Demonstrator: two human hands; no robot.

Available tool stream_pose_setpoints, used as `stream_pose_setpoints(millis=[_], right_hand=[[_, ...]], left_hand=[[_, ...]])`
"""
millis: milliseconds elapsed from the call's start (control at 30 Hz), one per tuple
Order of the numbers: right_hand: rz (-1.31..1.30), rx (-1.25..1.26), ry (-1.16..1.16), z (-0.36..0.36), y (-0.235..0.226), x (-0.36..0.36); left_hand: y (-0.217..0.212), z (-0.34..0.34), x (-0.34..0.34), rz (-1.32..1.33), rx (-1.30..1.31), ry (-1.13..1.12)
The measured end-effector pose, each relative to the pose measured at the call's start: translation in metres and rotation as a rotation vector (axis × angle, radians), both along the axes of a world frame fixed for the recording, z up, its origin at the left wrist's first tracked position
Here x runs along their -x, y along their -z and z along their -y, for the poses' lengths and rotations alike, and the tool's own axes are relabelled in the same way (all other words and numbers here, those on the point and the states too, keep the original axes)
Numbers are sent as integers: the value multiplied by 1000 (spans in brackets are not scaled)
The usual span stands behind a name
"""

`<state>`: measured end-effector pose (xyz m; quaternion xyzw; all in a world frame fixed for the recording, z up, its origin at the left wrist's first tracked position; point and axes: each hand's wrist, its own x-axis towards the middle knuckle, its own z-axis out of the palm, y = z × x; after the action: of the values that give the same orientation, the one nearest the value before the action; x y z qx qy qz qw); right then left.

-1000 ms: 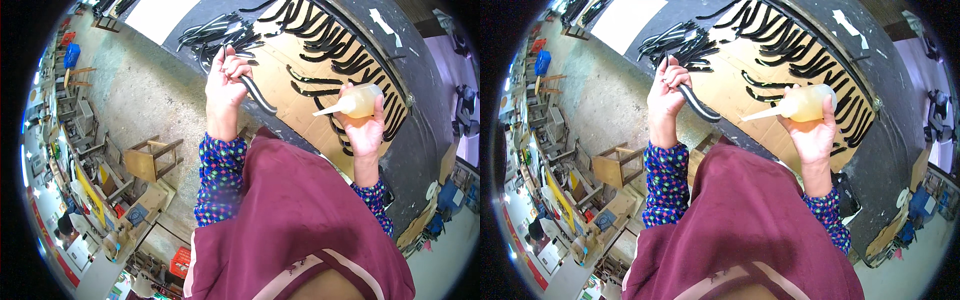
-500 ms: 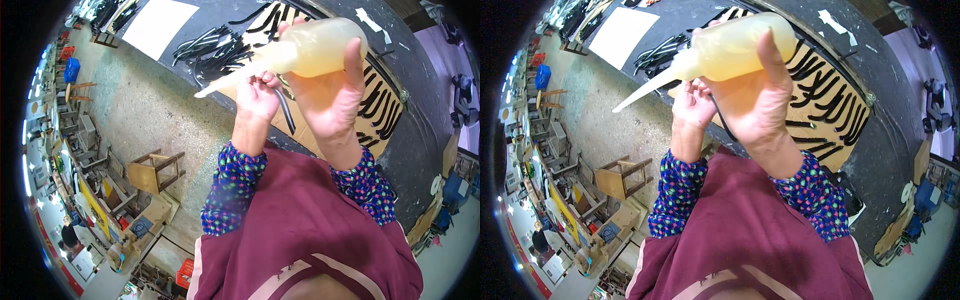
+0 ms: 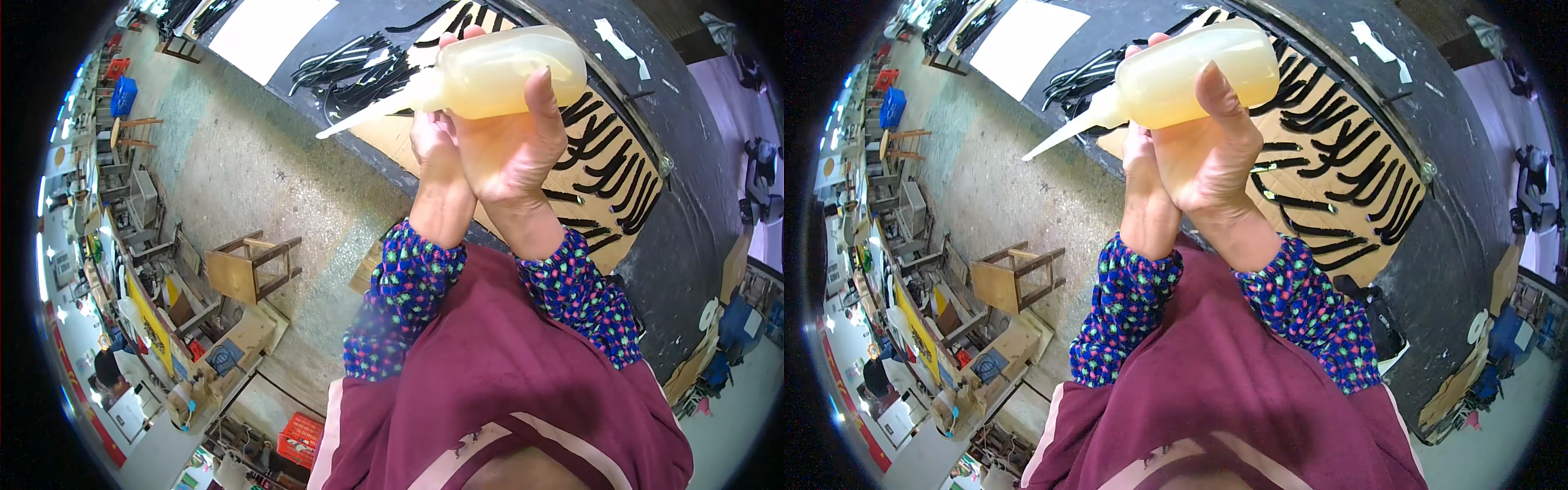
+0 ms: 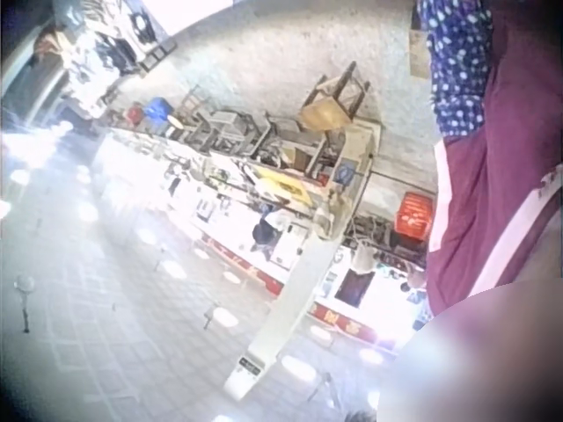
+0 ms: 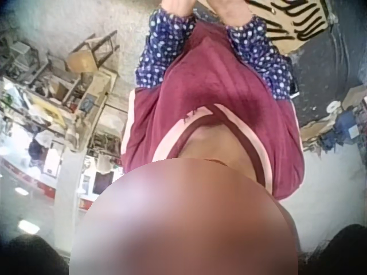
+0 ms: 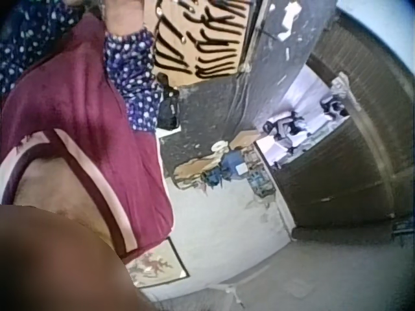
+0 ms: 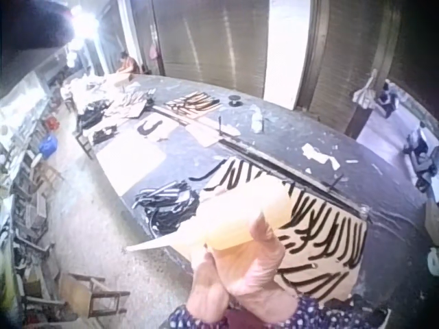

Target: Applying glue to black shoe straps using a squeeze bottle at a workbench.

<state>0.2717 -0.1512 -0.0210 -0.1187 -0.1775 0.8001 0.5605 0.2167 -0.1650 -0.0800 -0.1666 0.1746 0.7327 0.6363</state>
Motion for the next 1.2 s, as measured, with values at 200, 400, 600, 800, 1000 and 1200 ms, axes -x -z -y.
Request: stream_pose_setpoints(millis=[200, 400, 600, 800, 1000, 1200], right_hand=[[-12, -25, -17, -7, 1, 1], [-114, 92, -54, -17, 14, -7], [-238, 145, -140, -21, 12, -22], [-260, 170, -164, -27, 16, -32], [-405, 204, -223, -28, 13, -39], [-463, 295, -201, -36, 7, -49]], left_hand=[[-1, -2, -12, -23, -7, 9], [-2, 0, -14, 5, 12, 8], [22, 6, -1, 141, -290, 60], [-1, -3, -8, 320, -26, -3], [-1, 1, -9, 300, -36, -3], [1, -1, -20, 236, -4, -45]])
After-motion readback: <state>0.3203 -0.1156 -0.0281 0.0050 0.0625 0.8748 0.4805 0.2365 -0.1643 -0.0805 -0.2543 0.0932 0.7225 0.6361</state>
